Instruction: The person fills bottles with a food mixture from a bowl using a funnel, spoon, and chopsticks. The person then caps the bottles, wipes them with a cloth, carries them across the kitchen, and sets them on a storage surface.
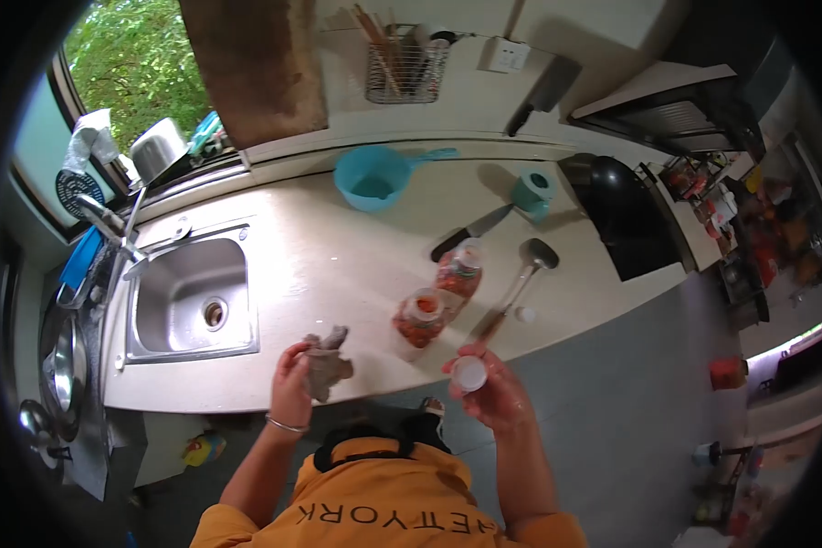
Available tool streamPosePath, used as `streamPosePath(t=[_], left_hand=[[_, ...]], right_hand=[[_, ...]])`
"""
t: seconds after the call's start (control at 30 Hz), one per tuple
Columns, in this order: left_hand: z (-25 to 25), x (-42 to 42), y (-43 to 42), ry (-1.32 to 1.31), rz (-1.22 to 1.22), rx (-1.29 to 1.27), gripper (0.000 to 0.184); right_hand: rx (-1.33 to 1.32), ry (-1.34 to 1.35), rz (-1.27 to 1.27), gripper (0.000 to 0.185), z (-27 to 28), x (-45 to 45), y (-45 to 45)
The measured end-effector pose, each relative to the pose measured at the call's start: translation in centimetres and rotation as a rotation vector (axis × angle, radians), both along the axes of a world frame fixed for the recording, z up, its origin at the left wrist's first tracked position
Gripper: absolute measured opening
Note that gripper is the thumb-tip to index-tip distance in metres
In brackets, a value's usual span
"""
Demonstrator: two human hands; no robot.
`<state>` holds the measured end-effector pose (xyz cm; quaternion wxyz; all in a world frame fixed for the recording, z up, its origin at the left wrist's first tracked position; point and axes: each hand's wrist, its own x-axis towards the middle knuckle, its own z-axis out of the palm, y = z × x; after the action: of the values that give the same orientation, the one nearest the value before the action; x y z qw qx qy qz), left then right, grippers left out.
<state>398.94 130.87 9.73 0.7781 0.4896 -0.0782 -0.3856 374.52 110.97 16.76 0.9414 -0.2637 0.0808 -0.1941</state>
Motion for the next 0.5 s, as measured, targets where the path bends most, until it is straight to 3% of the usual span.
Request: streamPosePath(t=[0.07,0.17,0.2,0.3,0.4,0.47,0.5], left_hand=[[3.0,-1.4,0.2,-0.181,-0.079,-0.067,0.043],[4.7,-2.2,0.9,-0.311,-0.247,-0.052,0.062],[5.8,-2.4,0.9,-0.351,-0.276,0.009,0.063],[4.8,-1.8,1.0,-0.481,-0.320,0.128,0.061],[3.5,-1.6,1.6,-0.617,-0.242,0.132,0.058],[4.1,-1.8,2.2,-0.917,-0.135,0.288,0.056],[4.3,-1.9,2.1,-0.917,-0.092,0.267,0.054]], right_hand=[[-0.009,0.047,0.050,0.038,-0.1,3.0,2.5],[-0.147,0.359,0.039,0.035,-0.4,7.0,5.7],[-0.146,0.355,0.047,0.035,-0.7,8.0,6.5],[-0.855,0.436,0.026,0.034,-1.5,10.0,8.4],[-0.952,0.458,0.089,0.032,-1.0,10.8,9.7],[-1.013,0.443,0.055,0.031,-0.4,11.2,10.1],[-1.042,0.456,0.081,0.031,-0.2,11.3,10.0]])
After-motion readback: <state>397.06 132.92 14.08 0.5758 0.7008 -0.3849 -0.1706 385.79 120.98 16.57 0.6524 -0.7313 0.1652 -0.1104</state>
